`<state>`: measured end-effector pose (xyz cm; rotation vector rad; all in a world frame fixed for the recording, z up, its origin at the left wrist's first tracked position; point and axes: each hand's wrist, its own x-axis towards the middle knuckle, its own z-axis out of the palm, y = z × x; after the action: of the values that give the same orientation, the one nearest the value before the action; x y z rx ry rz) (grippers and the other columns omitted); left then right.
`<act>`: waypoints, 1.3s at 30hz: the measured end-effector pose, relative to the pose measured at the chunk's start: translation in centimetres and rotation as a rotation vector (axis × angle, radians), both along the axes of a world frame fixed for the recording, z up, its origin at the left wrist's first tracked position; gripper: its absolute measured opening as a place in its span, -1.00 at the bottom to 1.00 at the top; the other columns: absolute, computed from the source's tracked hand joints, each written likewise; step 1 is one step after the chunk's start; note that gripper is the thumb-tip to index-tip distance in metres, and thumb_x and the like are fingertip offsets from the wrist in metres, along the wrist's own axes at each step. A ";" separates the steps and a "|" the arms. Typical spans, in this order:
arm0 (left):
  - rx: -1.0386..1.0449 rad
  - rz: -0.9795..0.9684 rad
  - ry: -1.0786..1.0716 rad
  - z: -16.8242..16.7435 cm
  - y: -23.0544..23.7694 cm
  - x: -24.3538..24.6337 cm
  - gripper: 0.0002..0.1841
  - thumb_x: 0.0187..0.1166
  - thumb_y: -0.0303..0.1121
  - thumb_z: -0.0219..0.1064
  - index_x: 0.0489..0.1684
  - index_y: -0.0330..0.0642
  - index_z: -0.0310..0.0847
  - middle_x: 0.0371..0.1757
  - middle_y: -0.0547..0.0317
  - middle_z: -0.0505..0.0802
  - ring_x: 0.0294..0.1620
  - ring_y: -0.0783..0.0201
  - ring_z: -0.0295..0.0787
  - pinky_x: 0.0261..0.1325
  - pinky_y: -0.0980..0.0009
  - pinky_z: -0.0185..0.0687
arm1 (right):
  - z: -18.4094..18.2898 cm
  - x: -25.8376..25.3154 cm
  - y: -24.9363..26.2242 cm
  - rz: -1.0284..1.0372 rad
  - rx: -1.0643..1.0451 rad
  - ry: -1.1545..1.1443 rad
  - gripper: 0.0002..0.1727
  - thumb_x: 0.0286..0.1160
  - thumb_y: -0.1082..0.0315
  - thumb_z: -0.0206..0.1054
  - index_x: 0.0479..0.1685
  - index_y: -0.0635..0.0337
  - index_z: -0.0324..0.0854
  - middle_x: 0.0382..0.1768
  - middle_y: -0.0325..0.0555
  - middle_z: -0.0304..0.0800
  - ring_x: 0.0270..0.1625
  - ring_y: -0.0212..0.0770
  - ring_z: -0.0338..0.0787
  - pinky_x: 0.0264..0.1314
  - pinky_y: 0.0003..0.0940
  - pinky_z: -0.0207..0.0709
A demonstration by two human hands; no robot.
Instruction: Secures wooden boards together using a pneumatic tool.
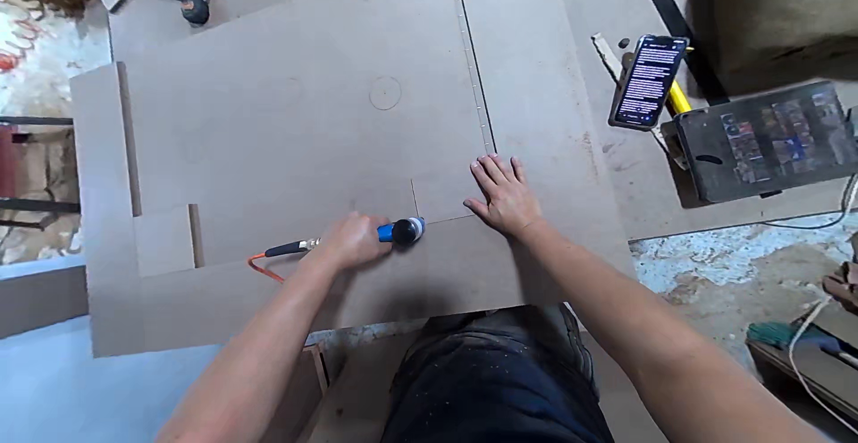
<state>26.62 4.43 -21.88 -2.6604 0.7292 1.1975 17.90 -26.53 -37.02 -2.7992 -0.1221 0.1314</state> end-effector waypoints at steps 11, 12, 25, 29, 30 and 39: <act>0.066 0.010 0.021 -1.6 -0.9 0.2 -0.67 0.37 0.07 0.51 -0.03 0.18 0.76 -0.30 0.20 0.87 -0.16 0.10 0.84 -0.07 -0.08 0.74 | -0.2 0.2 0.0 -0.018 0.000 -0.007 -0.06 0.57 -0.55 -0.17 0.87 -0.23 0.18 0.88 -0.27 0.11 0.93 -0.16 -0.02 0.94 0.21 -0.28; 0.067 0.010 0.023 -1.6 -1.2 0.1 -0.67 0.37 0.07 0.51 -0.03 0.18 0.76 -0.30 0.21 0.87 -0.16 0.11 0.84 -0.06 -0.08 0.74 | -0.1 0.2 0.0 -0.014 0.001 0.001 -0.06 0.58 -0.55 -0.18 0.87 -0.23 0.17 0.89 -0.27 0.10 0.93 -0.16 -0.03 0.94 0.20 -0.29; 0.039 0.010 0.028 -1.6 -4.2 -0.7 -0.71 0.37 0.03 0.52 -0.10 0.15 0.76 -0.33 0.23 0.86 -0.20 0.13 0.83 -0.11 -0.06 0.72 | 0.9 0.3 -2.1 -0.020 0.291 0.067 -0.12 0.54 -0.31 0.24 0.86 -0.16 0.22 0.90 -0.25 0.05 0.94 -0.18 -0.08 0.97 0.13 -0.33; 0.026 0.021 0.031 -1.3 -4.6 -0.8 -0.73 0.39 0.03 0.52 -0.11 0.17 0.77 -0.35 0.23 0.86 -0.22 0.13 0.83 -0.13 -0.06 0.72 | 0.6 -1.0 -8.1 -0.186 0.173 -0.012 -0.08 0.55 -0.38 0.15 0.84 -0.03 0.24 0.89 -0.11 0.09 0.92 -0.04 0.02 0.92 0.16 -0.13; 0.017 0.018 0.031 -1.3 -4.6 -0.9 -0.73 0.38 0.03 0.51 -0.11 0.17 0.77 -0.34 0.22 0.86 -0.22 0.12 0.83 -0.13 -0.08 0.73 | 0.0 -1.4 -9.3 -0.178 0.089 -0.004 -0.04 0.60 -0.46 -0.03 0.88 -0.03 0.16 0.91 -0.15 0.02 0.94 -0.07 -0.05 0.94 0.16 -0.21; 0.017 0.012 0.020 -1.2 -6.3 -1.5 -0.74 0.39 0.03 0.49 -0.17 0.14 0.75 -0.38 0.25 0.84 -0.26 0.16 0.82 -0.16 -0.03 0.73 | -0.7 -1.8 -10.0 -0.147 -0.048 -0.003 -0.03 0.61 -0.51 -0.27 0.92 -0.12 0.06 0.94 -0.26 -0.07 0.96 -0.15 -0.13 0.95 0.10 -0.28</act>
<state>25.13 -1.83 -23.11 -2.6465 0.7031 1.2297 16.07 -36.55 -37.68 -2.8444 0.0870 0.0965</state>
